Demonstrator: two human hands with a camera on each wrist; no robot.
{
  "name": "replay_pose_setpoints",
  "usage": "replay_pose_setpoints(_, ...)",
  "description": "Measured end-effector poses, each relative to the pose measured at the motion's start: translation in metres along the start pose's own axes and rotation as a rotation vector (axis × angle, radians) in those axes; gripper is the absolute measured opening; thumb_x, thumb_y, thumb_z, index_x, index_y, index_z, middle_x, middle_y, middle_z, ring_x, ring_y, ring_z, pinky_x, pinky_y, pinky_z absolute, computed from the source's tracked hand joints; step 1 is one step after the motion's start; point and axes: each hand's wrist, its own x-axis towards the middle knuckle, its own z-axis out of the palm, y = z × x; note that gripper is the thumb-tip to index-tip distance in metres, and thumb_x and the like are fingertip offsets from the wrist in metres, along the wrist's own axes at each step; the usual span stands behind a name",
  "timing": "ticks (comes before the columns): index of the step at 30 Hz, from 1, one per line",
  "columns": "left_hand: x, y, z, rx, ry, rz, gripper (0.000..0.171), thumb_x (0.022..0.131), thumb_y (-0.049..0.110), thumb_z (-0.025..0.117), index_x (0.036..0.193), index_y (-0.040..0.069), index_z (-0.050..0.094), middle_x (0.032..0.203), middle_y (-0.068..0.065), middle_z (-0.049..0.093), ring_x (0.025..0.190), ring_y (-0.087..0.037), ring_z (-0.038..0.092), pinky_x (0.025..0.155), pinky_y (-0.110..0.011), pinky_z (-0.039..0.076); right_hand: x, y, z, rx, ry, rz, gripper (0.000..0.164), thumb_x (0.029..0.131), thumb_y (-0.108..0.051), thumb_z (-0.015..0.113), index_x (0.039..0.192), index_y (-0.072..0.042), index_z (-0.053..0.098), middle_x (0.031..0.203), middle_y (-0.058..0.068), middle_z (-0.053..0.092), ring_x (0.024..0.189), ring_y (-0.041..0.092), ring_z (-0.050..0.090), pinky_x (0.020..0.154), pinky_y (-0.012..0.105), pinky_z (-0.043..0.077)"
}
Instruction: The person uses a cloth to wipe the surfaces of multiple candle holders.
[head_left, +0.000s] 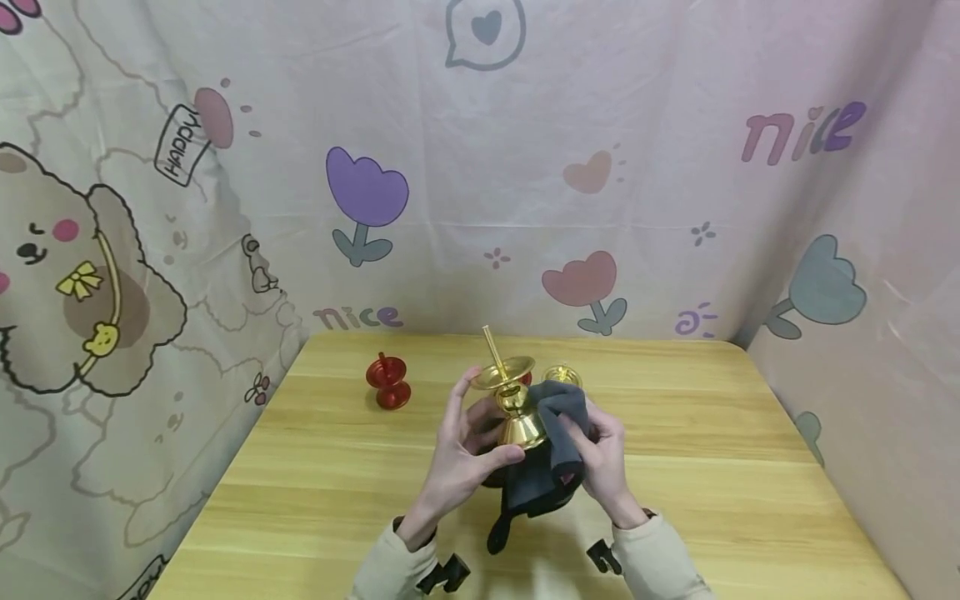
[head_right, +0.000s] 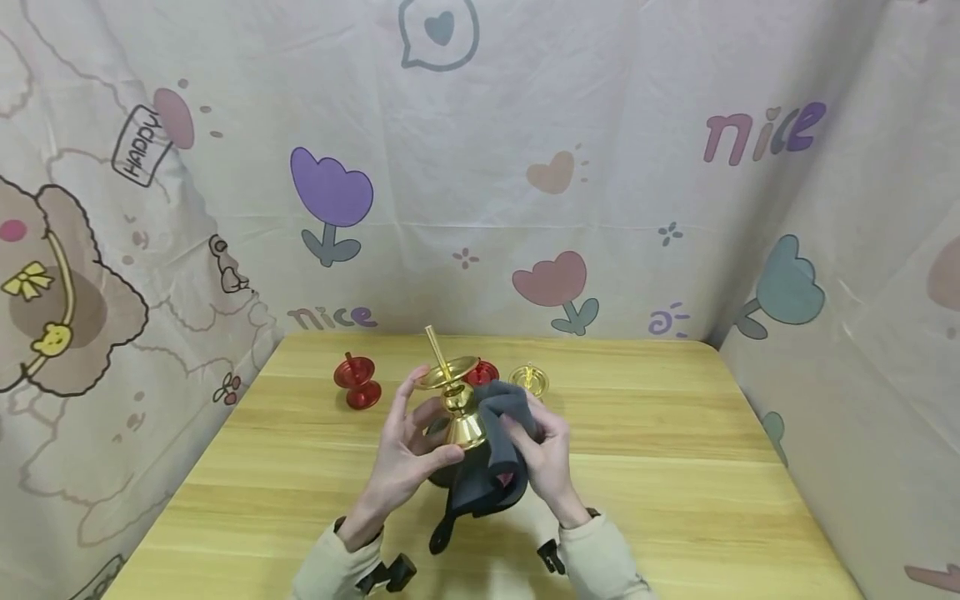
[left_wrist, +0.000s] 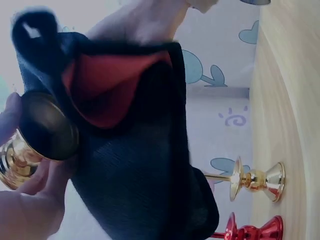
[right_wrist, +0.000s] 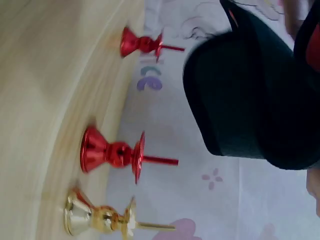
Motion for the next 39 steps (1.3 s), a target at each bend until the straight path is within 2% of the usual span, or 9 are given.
replay_pose_setpoints(2, 0.000, 0.000, 0.000, -0.005, -0.001, 0.000, 0.097, 0.085, 0.007, 0.080, 0.158, 0.011, 0.018, 0.134, -0.036, 0.056, 0.121, -0.010, 0.064, 0.102, -0.033, 0.053, -0.001, 0.000, -0.001, 0.060, -0.017, 0.042, 0.036, 0.096, 0.007, 0.055, 0.116, -0.016, 0.074, 0.122, -0.005, 0.072, 0.100, 0.003, 0.068, 0.073, 0.014, 0.055)
replay_pose_setpoints(6, 0.000, 0.002, -0.003, 0.070, 0.003, 0.003, 0.096, 0.085, 0.013, 0.081, 0.158, 0.014, 0.020, 0.132, -0.031, 0.061, 0.118, -0.010, 0.065, 0.104, -0.030, 0.051, -0.001, 0.004, -0.005, 0.050, -0.111, -0.058, 0.030, 0.096, 0.000, 0.063, 0.125, -0.007, 0.069, 0.131, 0.000, 0.068, 0.112, 0.007, 0.066, 0.088, 0.017, 0.055)
replay_pose_setpoints(11, 0.002, 0.003, -0.007, 0.061, -0.024, -0.001, 0.097, 0.086, 0.018, 0.081, 0.159, 0.009, 0.017, 0.132, -0.033, 0.061, 0.111, -0.009, 0.066, 0.098, -0.027, 0.053, 0.001, 0.006, -0.008, -0.007, -0.160, -0.085, 0.040, 0.085, 0.013, 0.069, 0.123, 0.000, 0.068, 0.137, 0.002, 0.064, 0.124, 0.012, 0.062, 0.101, 0.021, 0.050)
replay_pose_setpoints(15, 0.005, 0.004, -0.010, 0.026, -0.089, -0.036, 0.098, 0.088, 0.016, 0.079, 0.161, 0.013, 0.015, 0.141, -0.032, 0.055, 0.119, -0.009, 0.064, 0.101, -0.029, 0.053, 0.000, 0.009, -0.005, -0.126, -0.078, -0.119, 0.048, 0.074, 0.026, 0.065, 0.111, -0.003, 0.073, 0.127, -0.004, 0.069, 0.117, 0.010, 0.065, 0.099, 0.019, 0.049)
replay_pose_setpoints(21, 0.007, 0.010, -0.008, 0.070, -0.127, -0.209, 0.104, 0.090, 0.013, 0.076, 0.163, 0.028, 0.003, 0.150, -0.022, 0.046, 0.129, -0.021, 0.054, 0.107, -0.033, 0.049, -0.002, 0.017, 0.001, -0.243, 0.084, -0.286, 0.044, 0.066, 0.030, 0.058, 0.093, 0.000, 0.076, 0.104, -0.003, 0.072, 0.094, 0.007, 0.066, 0.083, 0.017, 0.050)
replay_pose_setpoints(26, 0.006, 0.013, -0.001, 0.217, -0.059, -0.269, 0.114, 0.086, 0.015, 0.081, 0.163, 0.020, -0.002, 0.136, -0.019, 0.055, 0.120, -0.030, 0.060, 0.103, -0.031, 0.052, -0.001, 0.025, 0.003, -0.328, 0.102, -0.469, 0.016, 0.082, 0.013, 0.069, 0.093, 0.004, 0.076, 0.096, 0.014, 0.071, 0.091, 0.013, 0.068, 0.086, 0.018, 0.052)
replay_pose_setpoints(29, 0.005, 0.014, 0.001, 0.240, -0.026, -0.241, 0.118, 0.083, 0.014, 0.084, 0.163, 0.015, -0.002, 0.130, -0.019, 0.059, 0.115, -0.028, 0.062, 0.101, -0.030, 0.054, 0.000, 0.027, 0.003, -0.335, 0.068, -0.519, 0.009, 0.090, 0.002, 0.071, 0.095, 0.007, 0.075, 0.097, 0.020, 0.070, 0.093, 0.015, 0.068, 0.089, 0.019, 0.053)
replay_pose_setpoints(36, 0.002, 0.015, -0.003, 0.149, -0.034, -0.088, 0.109, 0.084, 0.004, 0.080, 0.163, 0.012, 0.006, 0.128, -0.028, 0.062, 0.113, -0.010, 0.064, 0.100, -0.027, 0.054, -0.002, 0.018, 0.003, -0.244, 0.084, -0.276, 0.039, 0.070, 0.026, 0.063, 0.095, 0.000, 0.077, 0.110, -0.005, 0.074, 0.098, 0.005, 0.067, 0.086, 0.015, 0.051)
replay_pose_setpoints(39, 0.003, 0.014, -0.004, 0.142, -0.065, -0.047, 0.094, 0.087, 0.001, 0.075, 0.162, 0.010, 0.019, 0.134, -0.027, 0.061, 0.123, -0.010, 0.062, 0.107, -0.028, 0.050, -0.003, 0.015, 0.003, -0.223, 0.135, -0.185, 0.041, 0.072, 0.023, 0.064, 0.097, -0.005, 0.078, 0.108, -0.011, 0.074, 0.095, 0.004, 0.067, 0.082, 0.015, 0.051)
